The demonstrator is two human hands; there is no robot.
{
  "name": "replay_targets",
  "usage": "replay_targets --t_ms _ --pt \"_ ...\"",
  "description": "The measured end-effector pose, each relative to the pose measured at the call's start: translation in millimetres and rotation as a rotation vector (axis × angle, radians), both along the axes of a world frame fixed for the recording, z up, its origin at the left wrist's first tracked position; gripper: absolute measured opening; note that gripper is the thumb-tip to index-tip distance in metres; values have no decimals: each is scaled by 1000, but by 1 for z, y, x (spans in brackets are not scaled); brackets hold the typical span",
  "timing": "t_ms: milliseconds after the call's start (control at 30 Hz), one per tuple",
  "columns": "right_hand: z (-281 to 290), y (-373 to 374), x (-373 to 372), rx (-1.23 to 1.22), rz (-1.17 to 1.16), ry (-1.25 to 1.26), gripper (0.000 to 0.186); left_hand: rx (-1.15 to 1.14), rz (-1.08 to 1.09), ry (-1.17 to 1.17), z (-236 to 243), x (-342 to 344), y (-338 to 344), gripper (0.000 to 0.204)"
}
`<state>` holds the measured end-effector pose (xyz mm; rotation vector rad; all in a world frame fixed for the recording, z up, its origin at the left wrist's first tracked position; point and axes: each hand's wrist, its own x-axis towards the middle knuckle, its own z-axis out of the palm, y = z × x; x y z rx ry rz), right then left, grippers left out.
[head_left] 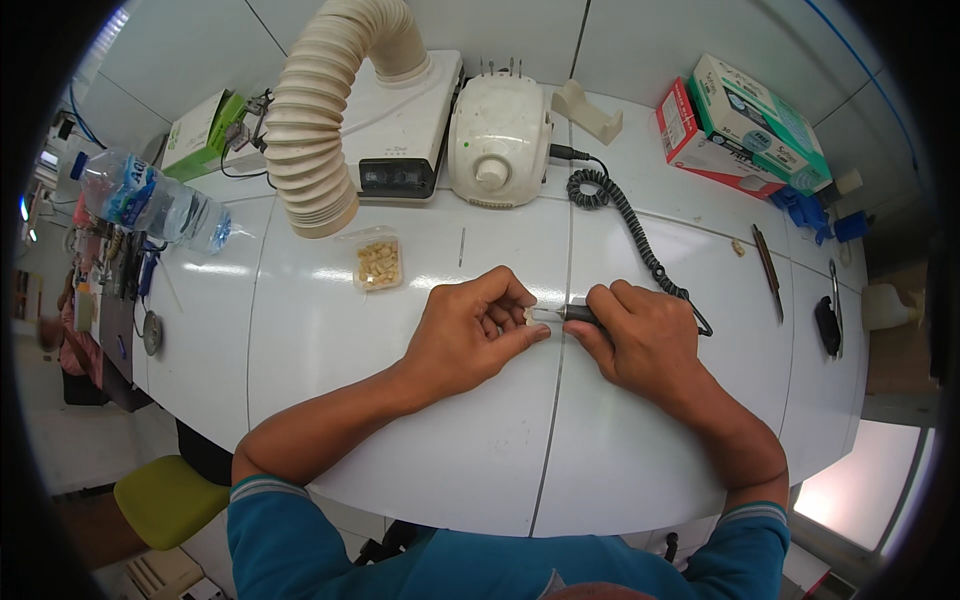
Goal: The person removes a bit from a rotary tool, inserts a new bit into the tool, and grinds a dental prosthesis using the rotary tool.
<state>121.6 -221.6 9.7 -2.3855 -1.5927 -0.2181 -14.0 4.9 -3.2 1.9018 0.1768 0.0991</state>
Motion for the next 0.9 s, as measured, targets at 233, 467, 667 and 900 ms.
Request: replay_targets --t_ms 233,467,667,900 --pt "3 0 -2 -5 1 6 38 -10 -18 45 0 1 0 32" --pt "3 0 -4 -28 -11 32 37 25 -23 62 0 2 1 31" --pt "3 1 -7 -41 -31 27 37 11 -18 41 -2 1 0 28" --pt "3 1 -6 -27 -6 32 37 -13 -32 29 1 1 2 26"
